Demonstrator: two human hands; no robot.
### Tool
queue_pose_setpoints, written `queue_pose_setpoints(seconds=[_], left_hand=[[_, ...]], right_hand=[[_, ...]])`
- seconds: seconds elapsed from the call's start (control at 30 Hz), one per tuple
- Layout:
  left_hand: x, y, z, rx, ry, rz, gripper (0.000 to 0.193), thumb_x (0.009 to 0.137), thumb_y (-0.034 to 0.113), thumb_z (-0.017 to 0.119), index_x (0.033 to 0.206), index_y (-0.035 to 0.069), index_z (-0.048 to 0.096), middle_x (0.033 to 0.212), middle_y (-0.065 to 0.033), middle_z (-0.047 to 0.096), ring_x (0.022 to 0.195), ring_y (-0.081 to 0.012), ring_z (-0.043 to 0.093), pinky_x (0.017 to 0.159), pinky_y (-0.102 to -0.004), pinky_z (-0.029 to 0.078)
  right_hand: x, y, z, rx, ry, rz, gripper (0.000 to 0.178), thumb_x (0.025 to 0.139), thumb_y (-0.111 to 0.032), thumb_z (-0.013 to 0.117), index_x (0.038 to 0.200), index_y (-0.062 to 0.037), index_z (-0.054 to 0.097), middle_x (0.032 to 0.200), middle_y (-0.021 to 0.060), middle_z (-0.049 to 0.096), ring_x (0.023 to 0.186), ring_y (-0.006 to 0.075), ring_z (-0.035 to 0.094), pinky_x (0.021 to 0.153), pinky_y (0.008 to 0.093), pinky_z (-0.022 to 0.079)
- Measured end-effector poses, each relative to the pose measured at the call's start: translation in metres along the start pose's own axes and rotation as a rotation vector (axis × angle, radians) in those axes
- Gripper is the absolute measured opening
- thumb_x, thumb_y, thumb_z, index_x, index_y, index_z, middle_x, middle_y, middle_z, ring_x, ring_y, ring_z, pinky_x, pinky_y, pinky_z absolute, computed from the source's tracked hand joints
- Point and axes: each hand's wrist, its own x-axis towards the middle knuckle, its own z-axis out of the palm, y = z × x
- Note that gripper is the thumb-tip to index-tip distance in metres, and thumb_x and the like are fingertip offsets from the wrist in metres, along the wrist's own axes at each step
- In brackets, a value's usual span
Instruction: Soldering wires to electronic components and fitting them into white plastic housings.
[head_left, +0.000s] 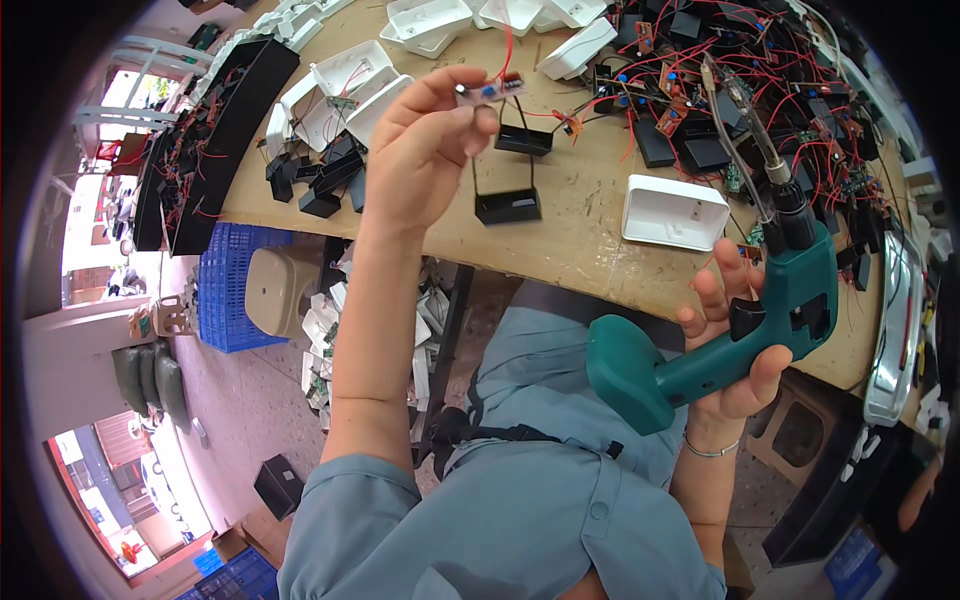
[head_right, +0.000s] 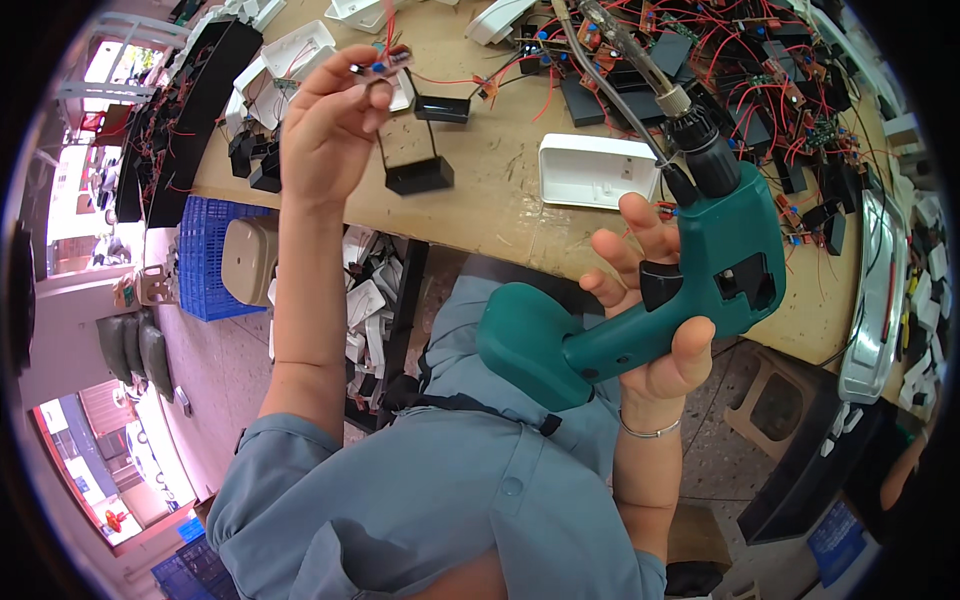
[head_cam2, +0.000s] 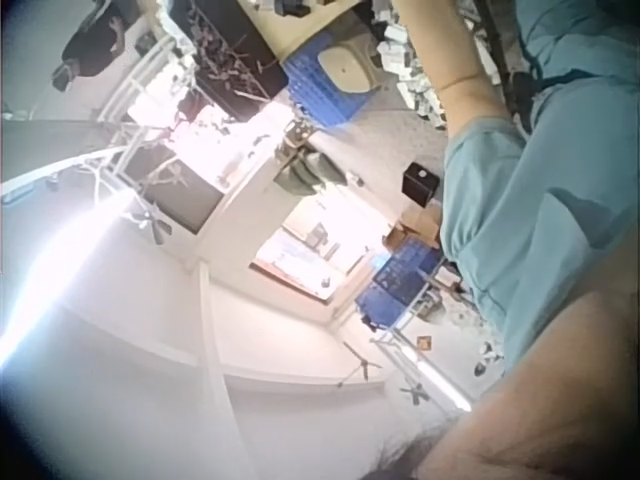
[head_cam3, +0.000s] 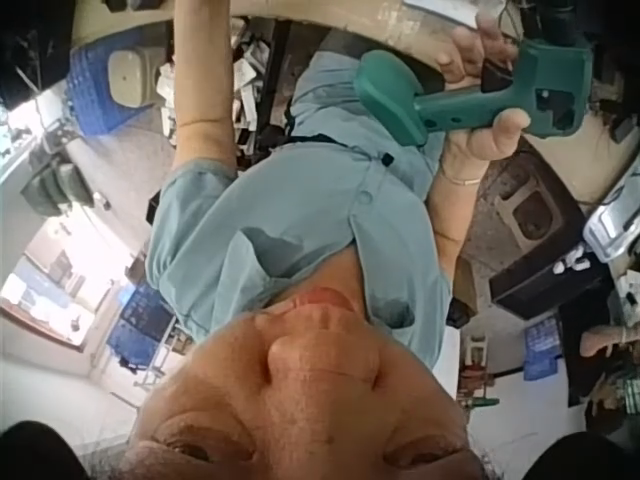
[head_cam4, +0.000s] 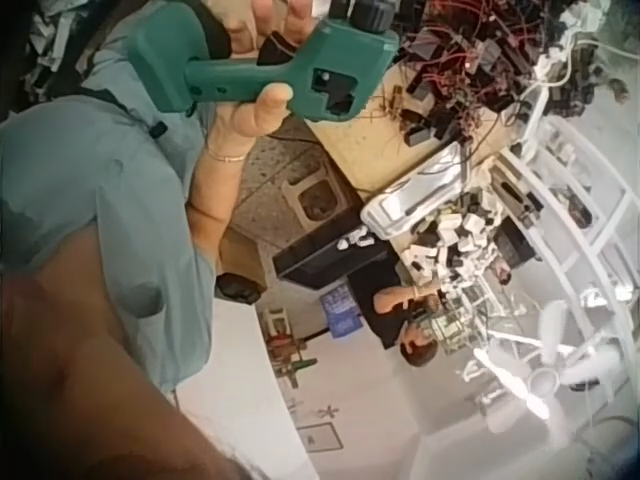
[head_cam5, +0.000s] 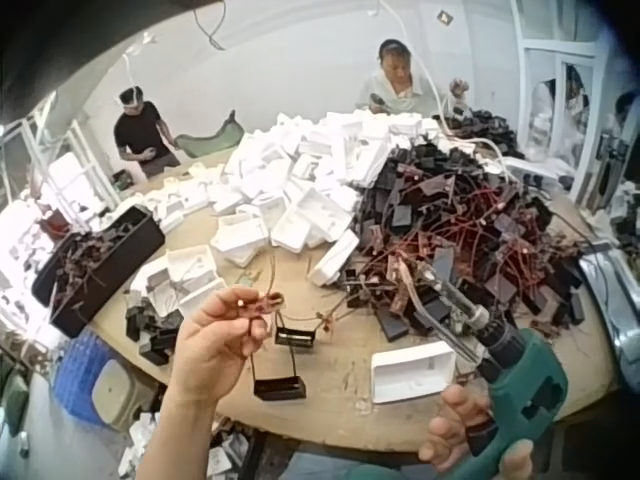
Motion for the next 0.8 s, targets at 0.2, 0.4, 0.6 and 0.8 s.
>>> queue_pose_setpoints(seconds=[0.2, 0.4, 0.6, 0.8], left_hand=[[-0.001, -0.012, 0.026, 0.854, 0.271, 0.114, 0.024, 0.073, 0.006, 0.066, 0.096, 0.000, 0.058, 0.081, -0.0034, 0.059, 0.071, -0.0068, 0.056, 0.061, -0.0192, 0.045], [0.002, 0.006, 0.025, 0.411, 0.232, -0.192, 0.020, 0.078, 0.003, 0.058, 0.097, -0.002, 0.056, 0.073, -0.0060, 0.058, 0.054, -0.0072, 0.050, 0.046, -0.0162, 0.037], [0.006, 0.022, -0.001, -0.129, 0.096, -0.154, 0.020, 0.082, 0.007, 0.055, 0.098, -0.003, 0.055, 0.083, -0.0102, 0.060, 0.050, -0.0038, 0.043, 0.042, -0.0149, 0.031], [0.029, 0.025, 0.002, 0.250, 0.107, -0.173, 0.023, 0.082, 0.008, 0.054, 0.101, -0.005, 0.054, 0.086, -0.0116, 0.060, 0.048, -0.0011, 0.036, 0.042, -0.0127, 0.027]], right_hand=[[-0.001, 0.000, -0.003, 0.018, 0.000, -0.017, 0.065, 0.079, -0.038, 0.058, 0.126, -0.0026, 0.031, 0.133, 0.0219, 0.025, 0.115, 0.0298, 0.041, 0.087, 0.0407, 0.044], [-0.003, -0.001, -0.004, -0.001, 0.006, -0.006, 0.065, 0.079, -0.037, 0.058, 0.126, -0.0025, 0.030, 0.134, 0.0218, 0.025, 0.115, 0.0289, 0.042, 0.086, 0.0405, 0.044], [-0.003, -0.001, -0.004, 0.006, 0.008, -0.014, 0.065, 0.079, -0.037, 0.058, 0.126, -0.0024, 0.030, 0.133, 0.0220, 0.025, 0.115, 0.0287, 0.042, 0.086, 0.0409, 0.044], [-0.006, -0.003, -0.004, -0.003, 0.000, -0.013, 0.065, 0.079, -0.036, 0.058, 0.126, -0.0022, 0.030, 0.134, 0.0215, 0.025, 0.115, 0.0281, 0.042, 0.086, 0.0411, 0.044]])
